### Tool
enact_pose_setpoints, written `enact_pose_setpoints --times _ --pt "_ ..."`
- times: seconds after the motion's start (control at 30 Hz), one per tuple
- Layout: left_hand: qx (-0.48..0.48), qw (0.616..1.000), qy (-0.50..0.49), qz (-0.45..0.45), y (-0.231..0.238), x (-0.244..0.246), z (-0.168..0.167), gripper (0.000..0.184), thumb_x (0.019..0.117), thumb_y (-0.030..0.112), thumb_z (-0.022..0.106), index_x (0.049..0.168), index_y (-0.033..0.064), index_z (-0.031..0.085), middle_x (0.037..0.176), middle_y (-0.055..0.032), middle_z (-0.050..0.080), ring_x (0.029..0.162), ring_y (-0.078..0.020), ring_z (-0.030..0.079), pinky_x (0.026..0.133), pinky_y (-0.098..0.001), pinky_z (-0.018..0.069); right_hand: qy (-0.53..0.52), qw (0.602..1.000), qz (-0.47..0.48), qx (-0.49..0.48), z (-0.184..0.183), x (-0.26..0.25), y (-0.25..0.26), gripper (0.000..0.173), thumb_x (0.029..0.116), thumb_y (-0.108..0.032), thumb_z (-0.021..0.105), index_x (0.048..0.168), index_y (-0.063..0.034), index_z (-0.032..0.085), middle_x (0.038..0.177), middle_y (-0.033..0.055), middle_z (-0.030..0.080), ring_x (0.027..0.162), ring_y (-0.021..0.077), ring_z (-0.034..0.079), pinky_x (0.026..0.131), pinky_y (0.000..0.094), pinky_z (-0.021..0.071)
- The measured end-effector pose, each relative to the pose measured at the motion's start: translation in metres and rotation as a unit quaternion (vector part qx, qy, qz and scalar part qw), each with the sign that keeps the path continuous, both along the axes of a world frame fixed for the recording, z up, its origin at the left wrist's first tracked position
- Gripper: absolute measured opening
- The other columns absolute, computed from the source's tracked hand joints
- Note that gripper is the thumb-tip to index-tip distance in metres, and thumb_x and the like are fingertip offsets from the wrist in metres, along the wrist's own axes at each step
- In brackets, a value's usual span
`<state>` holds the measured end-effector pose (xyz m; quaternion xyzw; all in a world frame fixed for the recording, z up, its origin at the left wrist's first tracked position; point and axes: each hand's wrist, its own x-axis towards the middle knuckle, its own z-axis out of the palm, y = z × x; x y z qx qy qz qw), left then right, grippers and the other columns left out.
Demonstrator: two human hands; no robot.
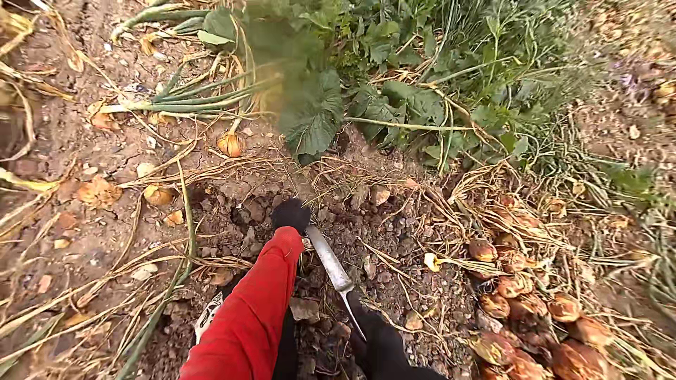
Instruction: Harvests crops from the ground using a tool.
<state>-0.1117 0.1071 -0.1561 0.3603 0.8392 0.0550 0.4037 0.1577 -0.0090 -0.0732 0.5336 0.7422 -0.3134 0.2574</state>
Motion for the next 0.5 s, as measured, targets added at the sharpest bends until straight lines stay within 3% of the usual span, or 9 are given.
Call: enact_pose_setpoints --times 0.03,0.07,0.1,0.13,0.17,0.3,0.37,0.43,0.5 --pt "0.008 1.000 0.009 0.000 -0.001 0.002 -0.001 0.042 0.1058 0.040 0.052 0.125 0.0067 0.069 0.128 -0.0212 0.068 0.124 -0.0397 0.063 0.100 -0.0634 0.0487 0.044 0.997 0.016 0.059 -0.018 0.014 -0.012 0.060 0.0991 -0.027 0.056 0.157 -0.0155 0.045 0.118 0.0245 0.069 0.092 0.0400 0.072 0.081 0.0567 0.0560" --pt "0.017 1.000 0.017 0.002 -0.003 0.004 -0.002 0.042 0.1055 0.040 0.053 0.127 0.0078 0.069 0.130 -0.0205 0.068 0.125 -0.0395 0.062 0.102 -0.0630 0.0483 0.131 0.973 0.045 0.182 -0.053 0.036 -0.027 0.057 0.0953 -0.028 0.057 0.149 -0.0108 0.056 0.101 0.0236 0.072 0.073 0.0360 0.071 0.063 0.0532 0.0563" --pt "0.025 0.999 0.022 0.002 -0.004 0.005 -0.002 0.042 0.1053 0.040 0.053 0.129 0.0087 0.068 0.131 -0.0200 0.067 0.126 -0.0390 0.062 0.103 -0.0625 0.0481 0.224 0.916 0.062 0.327 -0.095 0.051 -0.037 0.052 0.0901 -0.031 0.057 0.136 -0.0081 0.068 0.082 0.0192 0.071 0.052 0.0281 0.064 0.045 0.0459 0.0502" --pt "0.033 0.999 0.025 0.005 -0.003 0.005 -0.002 0.041 0.1054 0.039 0.054 0.130 0.0090 0.068 0.131 -0.0202 0.067 0.126 -0.0391 0.062 0.104 -0.0622 0.0476 0.184 0.956 0.028 0.225 -0.078 0.044 -0.035 0.056 0.0947 -0.026 0.059 0.149 -0.0127 0.056 0.098 0.0214 0.073 0.067 0.0333 0.070 0.059 0.0523 0.0573" --pt "0.030 0.999 0.028 0.005 0.000 0.004 0.000 0.042 0.1055 0.039 0.054 0.132 0.0099 0.067 0.132 -0.0198 0.067 0.126 -0.0386 0.062 0.105 -0.0616 0.0473 0.171 0.970 -0.008 0.172 -0.071 0.036 -0.031 0.061 0.0941 -0.020 0.061 0.154 -0.0177 0.051 0.103 0.0215 0.073 0.072 0.0354 0.072 0.065 0.0552 0.0590" --pt "0.025 1.000 0.015 0.008 -0.003 0.001 -0.006 0.043 0.1054 0.039 0.055 0.131 0.0073 0.067 0.131 -0.0207 0.067 0.126 -0.0387 0.062 0.106 -0.0604 0.0466 0.136 0.985 -0.027 0.104 -0.050 0.031 -0.023 0.064 0.0923 -0.019 0.060 0.155 -0.0177 0.049 0.104 0.0231 0.073 0.080 0.0414 0.072 0.070 0.0601 0.0566" --pt "0.028 0.999 0.007 0.019 -0.002 -0.005 -0.009 0.044 0.1044 0.041 0.056 0.128 0.0062 0.069 0.128 -0.0219 0.068 0.124 -0.0390 0.063 0.106 -0.0606 0.0471 0.082 0.995 0.004 0.050 0.000 0.017 0.010 0.062 0.0950 -0.020 0.060 0.156 -0.0176 0.048 0.111 0.0235 0.073 0.098 0.0439 0.071 0.085 0.0625 0.0549" --pt "0.027 0.999 -0.005 0.034 -0.005 -0.008 -0.010 0.046 0.1058 0.042 0.054 0.130 0.0050 0.068 0.130 -0.0223 0.067 0.126 -0.0384 0.062 0.108 -0.0590 0.0460 -0.013 0.997 0.065 -0.027 0.067 0.001 0.056 0.065 0.0989 -0.024 0.060 0.160 -0.0246 0.040 0.127 0.0224 0.069 0.116 0.0432 0.066 0.095 0.0631 0.0501" --pt "0.064 0.993 -0.021 0.101 -0.011 -0.012 -0.009 0.045 0.1069 0.038 0.054 0.124 0.0000 0.069 0.126 -0.0258 0.068 0.123 -0.0402 0.063 0.107 -0.0589 0.0466 -0.036 0.995 0.092 -0.018 0.119 -0.002 0.087 0.059 0.0952 -0.026 0.063 0.153 -0.0250 0.051 0.125 0.0212 0.069 0.116 0.0428 0.065 0.094 0.0643 0.0499"
